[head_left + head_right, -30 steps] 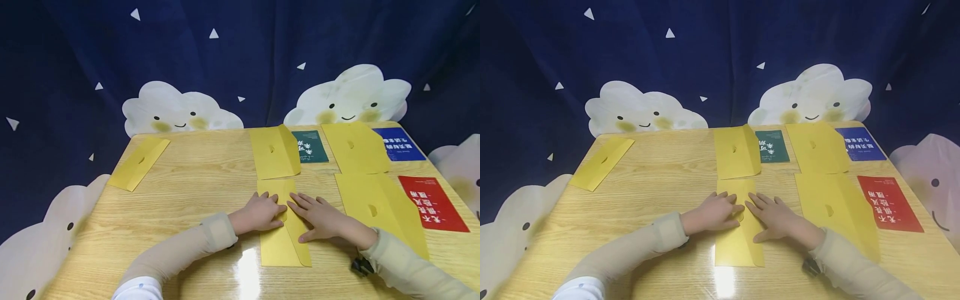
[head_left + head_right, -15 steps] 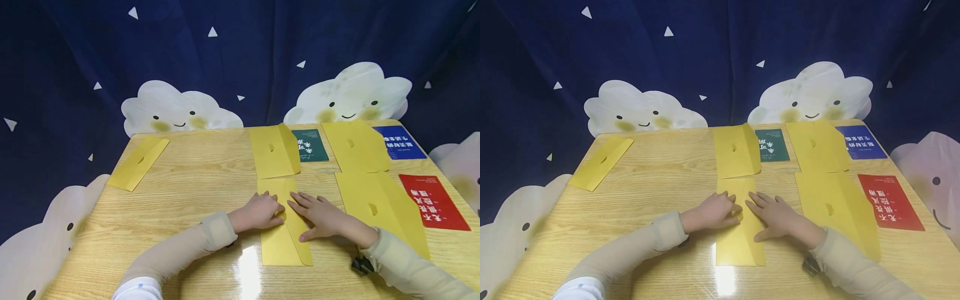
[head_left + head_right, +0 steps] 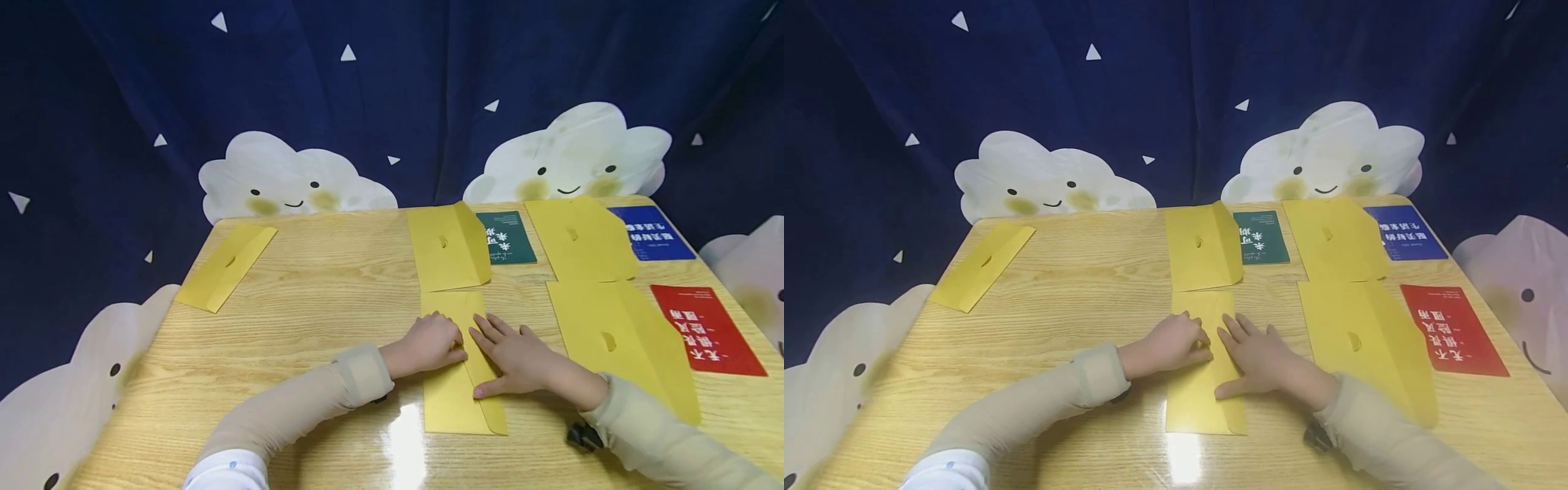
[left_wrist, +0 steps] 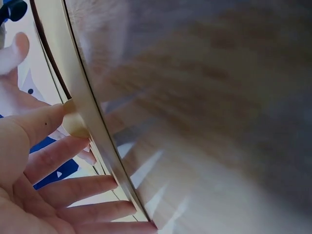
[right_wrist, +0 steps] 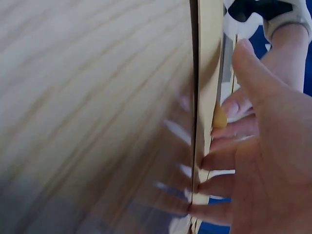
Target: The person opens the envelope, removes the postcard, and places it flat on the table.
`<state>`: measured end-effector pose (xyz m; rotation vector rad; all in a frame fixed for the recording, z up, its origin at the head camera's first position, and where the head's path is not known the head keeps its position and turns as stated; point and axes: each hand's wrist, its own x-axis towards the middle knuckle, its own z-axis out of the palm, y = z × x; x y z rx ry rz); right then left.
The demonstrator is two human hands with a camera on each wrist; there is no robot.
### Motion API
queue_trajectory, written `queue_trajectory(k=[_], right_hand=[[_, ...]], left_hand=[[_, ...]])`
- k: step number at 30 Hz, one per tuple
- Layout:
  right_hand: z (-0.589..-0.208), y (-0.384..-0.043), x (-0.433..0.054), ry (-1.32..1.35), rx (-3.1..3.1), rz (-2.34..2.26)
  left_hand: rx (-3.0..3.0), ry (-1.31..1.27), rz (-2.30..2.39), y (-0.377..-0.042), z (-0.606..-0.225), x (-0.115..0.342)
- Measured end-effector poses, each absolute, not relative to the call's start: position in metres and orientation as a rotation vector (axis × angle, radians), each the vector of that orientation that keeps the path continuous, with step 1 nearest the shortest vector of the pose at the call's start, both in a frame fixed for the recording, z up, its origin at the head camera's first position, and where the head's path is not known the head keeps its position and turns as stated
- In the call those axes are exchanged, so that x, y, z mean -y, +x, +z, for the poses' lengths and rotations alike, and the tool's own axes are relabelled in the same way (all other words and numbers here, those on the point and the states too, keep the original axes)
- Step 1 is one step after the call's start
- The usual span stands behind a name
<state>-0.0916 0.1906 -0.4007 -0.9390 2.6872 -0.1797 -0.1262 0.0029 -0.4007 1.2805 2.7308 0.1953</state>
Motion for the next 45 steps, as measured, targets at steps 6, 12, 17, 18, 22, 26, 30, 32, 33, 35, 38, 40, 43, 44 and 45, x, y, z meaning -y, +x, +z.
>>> queue_trajectory(k=[6, 12, 17, 18, 22, 26, 30, 32, 33, 35, 38, 40, 43, 44, 45], right_hand=[[-0.4, -0.088, -0.179, -0.861, -2.705, -0.133], [-0.402, -0.085, -0.175, -0.865, -2.711, -0.119], [-0.402, -0.084, -0.174, -0.866, -2.724, -0.1], [-0.402, -0.084, -0.174, -0.865, -2.725, -0.093], [-0.401, -0.084, -0.174, -0.86, -2.723, -0.086], [-0.401, -0.084, -0.174, -0.859, -2.719, -0.101], [-0.399, -0.084, -0.175, -0.858, -2.714, -0.114], [-0.399, -0.084, -0.175, -0.859, -2.71, -0.123], [-0.398, -0.084, -0.175, -0.857, -2.708, -0.128], [-0.397, -0.085, -0.175, -0.852, -2.707, -0.143], [-0.397, -0.085, -0.175, -0.833, -2.701, -0.153], [-0.396, -0.084, -0.175, -0.813, -2.694, -0.168], [-0.394, -0.083, -0.176, -0.768, -2.67, -0.211], [-0.393, -0.083, -0.177, -0.753, -2.661, -0.233], [-0.393, -0.082, -0.178, -0.738, -2.653, -0.257]], left_hand=[[-2.734, 1.293, 0.211, -0.126, -0.401, -0.003], [-2.713, 1.222, 0.241, -0.128, -0.403, -0.002], [-2.649, 1.138, 0.307, -0.135, -0.405, -0.001], [-2.636, 1.128, 0.319, -0.137, -0.406, -0.001], [-2.595, 1.115, 0.361, -0.141, -0.407, 0.002], [-2.571, 1.133, 0.371, -0.141, -0.405, 0.004], [-2.551, 1.138, 0.378, -0.14, -0.404, 0.005], [-2.544, 1.14, 0.389, -0.14, -0.404, 0.005], [-2.543, 1.145, 0.391, -0.14, -0.405, 0.006], [-2.544, 1.157, 0.394, -0.141, -0.405, 0.006], [-2.548, 1.17, 0.391, -0.142, -0.405, 0.007], [-2.548, 1.17, 0.387, -0.142, -0.404, 0.007], [-2.546, 1.16, 0.388, -0.141, -0.403, 0.007], [-2.545, 1.154, 0.393, -0.141, -0.402, 0.007], [-2.546, 1.152, 0.395, -0.141, -0.402, 0.007]])
